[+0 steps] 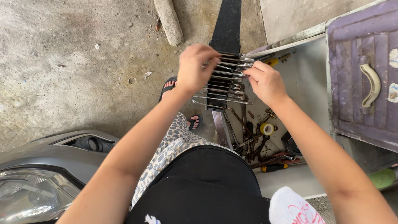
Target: The person organizes tools in a drawer by placing wrenches onto a magnetic strip and arranging other tools like pliers and a tape measure. The person also handles a black hexagonal object and places it on a nearby table.
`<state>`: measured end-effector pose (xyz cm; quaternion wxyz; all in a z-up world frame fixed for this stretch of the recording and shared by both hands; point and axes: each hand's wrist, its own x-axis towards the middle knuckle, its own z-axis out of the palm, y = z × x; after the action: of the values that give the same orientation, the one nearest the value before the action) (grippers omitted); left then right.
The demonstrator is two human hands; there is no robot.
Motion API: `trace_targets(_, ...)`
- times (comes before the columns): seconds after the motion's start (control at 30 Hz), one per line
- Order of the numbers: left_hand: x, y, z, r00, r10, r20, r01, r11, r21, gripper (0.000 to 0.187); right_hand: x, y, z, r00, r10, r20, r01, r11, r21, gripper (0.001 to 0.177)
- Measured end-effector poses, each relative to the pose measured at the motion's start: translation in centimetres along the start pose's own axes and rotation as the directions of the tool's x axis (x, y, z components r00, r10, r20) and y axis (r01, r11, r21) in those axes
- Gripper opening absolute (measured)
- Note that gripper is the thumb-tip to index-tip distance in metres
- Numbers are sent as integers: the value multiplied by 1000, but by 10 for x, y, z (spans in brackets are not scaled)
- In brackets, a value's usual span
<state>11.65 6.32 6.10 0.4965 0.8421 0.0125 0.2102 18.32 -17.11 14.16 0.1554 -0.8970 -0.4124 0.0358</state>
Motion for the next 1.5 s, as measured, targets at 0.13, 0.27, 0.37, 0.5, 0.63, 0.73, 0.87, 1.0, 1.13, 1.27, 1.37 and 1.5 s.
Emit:
trace_targets(0.13, -27, -25, 0, 914, -377, -150, 384, 923, 22, 42, 3, -15, -14, 992, 118, 49, -112, 988, -101, 18)
trace_targets(0.27, -37, -51, 14, 713, -672, 197, 701, 689, -186, 59, 13, -29, -27, 987, 141, -82, -156, 961, -228, 18)
trace_targets(0.37, -32, -60, 21, 626, -687, 369, 779, 569, -263, 65, 31, -37, -16, 988, -48, -147, 28, 990, -136, 18)
trace_targets(0.5, -28, -60, 24, 558, -673, 485, 797, 273, -538, 62, 54, -44, 14, 995, -84, -59, 82, 996, -25, 8)
trace_targets(0.63, -23, -58, 24, 524, -668, 529, 799, 169, -577, 63, 64, -41, 38, 986, -141, -91, 131, 986, -106, 7)
trace_targets(0.73, -20, -55, 17, 505, -709, 493, 826, 231, -514, 66, 66, -41, 45, 977, -197, -82, 187, 976, -114, 7)
trace_targets(0.87, -19, -45, 13, 536, -722, 438, 828, 348, -440, 62, 71, -48, 51, 965, -245, -92, 232, 963, -137, 11)
trace_targets(1.0, -20, -43, 13, 586, -699, 409, 803, 434, -409, 57, 73, -54, 54, 953, -288, -98, 269, 947, -173, 14)
trace_targets(1.13, -19, -49, 15, 590, -704, 397, 808, 502, -309, 57, 68, -56, 55, 967, -228, -110, 216, 970, -109, 13)
trace_targets(1.27, -20, -49, 19, 593, -705, 389, 803, 488, -341, 56, 63, -56, 53, 977, -195, -85, 194, 981, -27, 16)
trace_targets(1.37, -21, -46, 20, 574, -731, 369, 814, 459, -357, 57, 60, -57, 54, 979, -171, -108, 168, 985, -38, 18)
trace_targets(1.5, -20, -45, 17, 539, -750, 384, 834, 409, -371, 55, 57, -60, 59, 975, -170, -145, 159, 984, -83, 16)
